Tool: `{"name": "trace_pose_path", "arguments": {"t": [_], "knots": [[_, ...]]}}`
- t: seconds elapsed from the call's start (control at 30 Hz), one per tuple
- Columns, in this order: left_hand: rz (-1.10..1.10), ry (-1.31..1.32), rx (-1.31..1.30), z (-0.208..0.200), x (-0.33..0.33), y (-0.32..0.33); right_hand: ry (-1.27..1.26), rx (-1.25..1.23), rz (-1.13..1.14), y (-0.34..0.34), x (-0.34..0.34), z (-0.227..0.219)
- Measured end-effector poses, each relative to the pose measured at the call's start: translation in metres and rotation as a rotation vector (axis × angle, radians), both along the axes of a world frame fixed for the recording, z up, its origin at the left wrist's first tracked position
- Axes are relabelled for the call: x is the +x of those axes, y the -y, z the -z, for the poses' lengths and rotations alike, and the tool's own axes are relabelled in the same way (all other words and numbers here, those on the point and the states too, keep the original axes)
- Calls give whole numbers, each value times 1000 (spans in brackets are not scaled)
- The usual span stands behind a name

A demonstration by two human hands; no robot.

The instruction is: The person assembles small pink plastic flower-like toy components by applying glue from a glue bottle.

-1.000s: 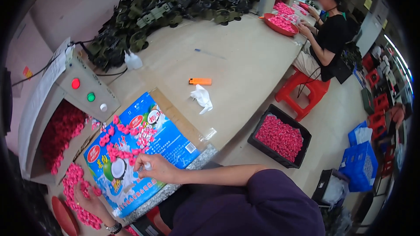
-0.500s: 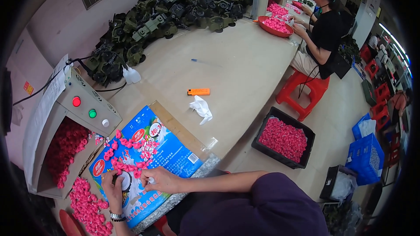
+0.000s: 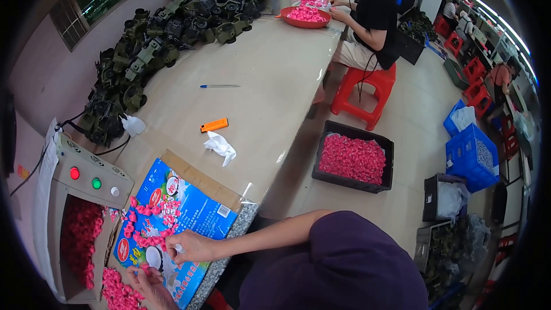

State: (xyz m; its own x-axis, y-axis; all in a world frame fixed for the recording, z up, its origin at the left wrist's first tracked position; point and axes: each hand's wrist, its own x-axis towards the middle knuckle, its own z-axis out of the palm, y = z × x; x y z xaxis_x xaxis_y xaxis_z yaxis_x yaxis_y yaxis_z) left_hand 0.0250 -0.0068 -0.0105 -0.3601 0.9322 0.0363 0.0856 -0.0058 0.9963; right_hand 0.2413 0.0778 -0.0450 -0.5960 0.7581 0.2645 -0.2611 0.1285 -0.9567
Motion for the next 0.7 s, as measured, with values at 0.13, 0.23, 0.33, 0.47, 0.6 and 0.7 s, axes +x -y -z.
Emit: {"name": "trace_pose_path", "arguments": {"t": [0.13, 0.23, 0.33, 0.47, 0.6, 0.7], "knots": [[-51, 859, 13, -11, 48, 12, 15, -100, -54, 3, 2, -16], [129, 1156, -43, -10, 61, 16, -28, -99, -57, 3, 2, -19], [166, 1175, -72, 5, 61, 17, -56, -53, -9, 1, 3, -19], [112, 1141, -46, 14, 65, 12, -65, -232, -109, 1, 17, -25], [52, 1128, -101, 15, 65, 20, 5, -135, -64, 3, 17, -11], [93, 1076, 9, 13, 67, 28, 93, -21, -21, 4, 20, -18]]}}
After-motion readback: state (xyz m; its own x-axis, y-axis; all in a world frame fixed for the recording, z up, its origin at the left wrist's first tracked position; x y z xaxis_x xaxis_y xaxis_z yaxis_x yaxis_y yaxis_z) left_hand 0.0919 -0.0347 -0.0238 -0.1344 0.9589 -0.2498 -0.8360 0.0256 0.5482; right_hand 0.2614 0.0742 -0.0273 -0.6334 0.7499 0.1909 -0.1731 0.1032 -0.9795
